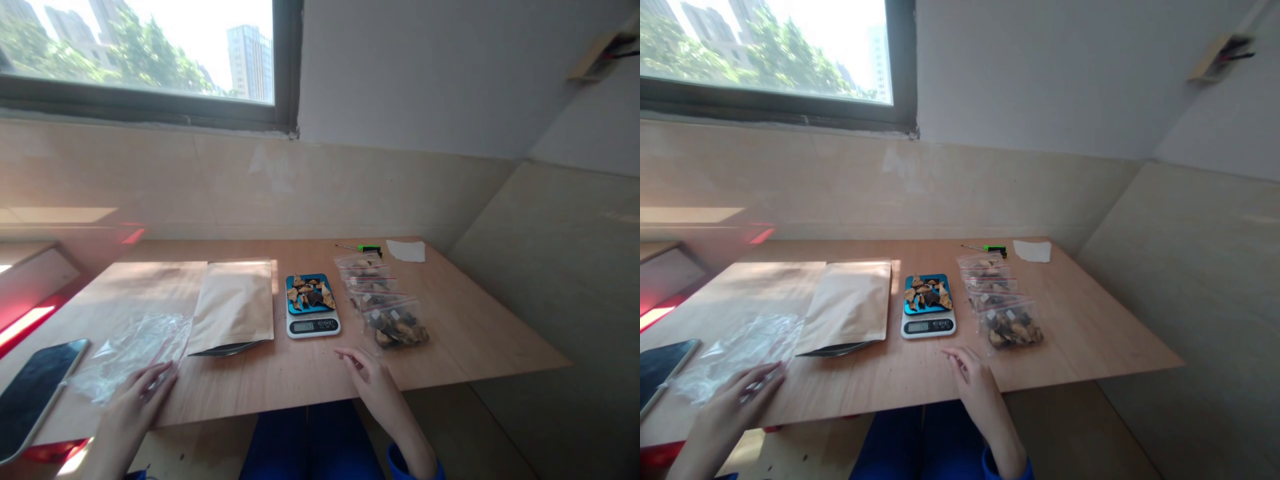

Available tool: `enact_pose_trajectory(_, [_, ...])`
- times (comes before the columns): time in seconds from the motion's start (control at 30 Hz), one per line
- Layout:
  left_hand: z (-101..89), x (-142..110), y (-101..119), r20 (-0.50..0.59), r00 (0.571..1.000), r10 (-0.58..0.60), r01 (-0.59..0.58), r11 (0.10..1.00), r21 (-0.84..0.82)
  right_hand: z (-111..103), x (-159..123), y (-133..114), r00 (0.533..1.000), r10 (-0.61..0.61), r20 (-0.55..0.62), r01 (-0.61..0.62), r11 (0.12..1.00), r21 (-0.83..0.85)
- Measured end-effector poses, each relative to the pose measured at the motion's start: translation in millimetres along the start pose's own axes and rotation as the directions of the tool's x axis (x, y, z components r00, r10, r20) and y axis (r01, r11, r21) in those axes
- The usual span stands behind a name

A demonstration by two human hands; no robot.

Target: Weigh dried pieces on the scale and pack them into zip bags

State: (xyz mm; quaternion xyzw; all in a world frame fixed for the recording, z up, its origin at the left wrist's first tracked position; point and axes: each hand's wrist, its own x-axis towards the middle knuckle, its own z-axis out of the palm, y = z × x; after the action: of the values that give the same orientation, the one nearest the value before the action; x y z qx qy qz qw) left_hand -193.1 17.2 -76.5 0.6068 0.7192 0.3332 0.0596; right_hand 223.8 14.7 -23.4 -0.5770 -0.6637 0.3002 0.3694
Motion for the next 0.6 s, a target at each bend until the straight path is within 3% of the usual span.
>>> enact_pose_trajectory(0.1, [-16.4, 6.2, 20.8, -0.001, 0.986, -0.166, 0.166, 0.986, -0.020, -1.7, -1.8, -8.0, 1.000, -0.009, -0.012, 0.009, 0.999, 0.031])
enact_pose_trajectory(0.2, [-30.2, 11.4, 47.8, -0.198, 0.955, -0.218, 0.226, 0.974, 0.015, 1.1, -5.8, -23.7, 0.999, -0.037, 0.015, 0.036, 0.997, 0.075])
enact_pose_trajectory(0.27, [-34.0, 12.2, 70.4, -0.348, 0.917, -0.195, 0.207, 0.978, -0.001, 8.0, -8.2, -38.5, 0.996, -0.060, 0.060, 0.053, 0.993, 0.109])
enact_pose_trajectory(0.33, [-31.6, 8.5, 96.4, -0.453, 0.890, -0.056, 0.068, 0.998, 0.009, 20.4, -8.9, -54.9, 0.991, -0.088, 0.101, 0.072, 0.985, 0.154])
enact_pose_trajectory(0.47, [-9.5, -14.1, 148.1, -0.403, 0.875, 0.269, -0.331, 0.939, -0.094, 55.4, -6.2, -82.1, 0.990, -0.109, 0.085, 0.082, 0.960, 0.268])
enact_pose_trajectory(0.6, [18.6, -42.4, 179.6, -0.359, 0.860, 0.362, -0.444, 0.878, -0.179, 80.0, -5.1, -88.6, 0.993, -0.043, 0.107, 0.003, 0.939, 0.345])
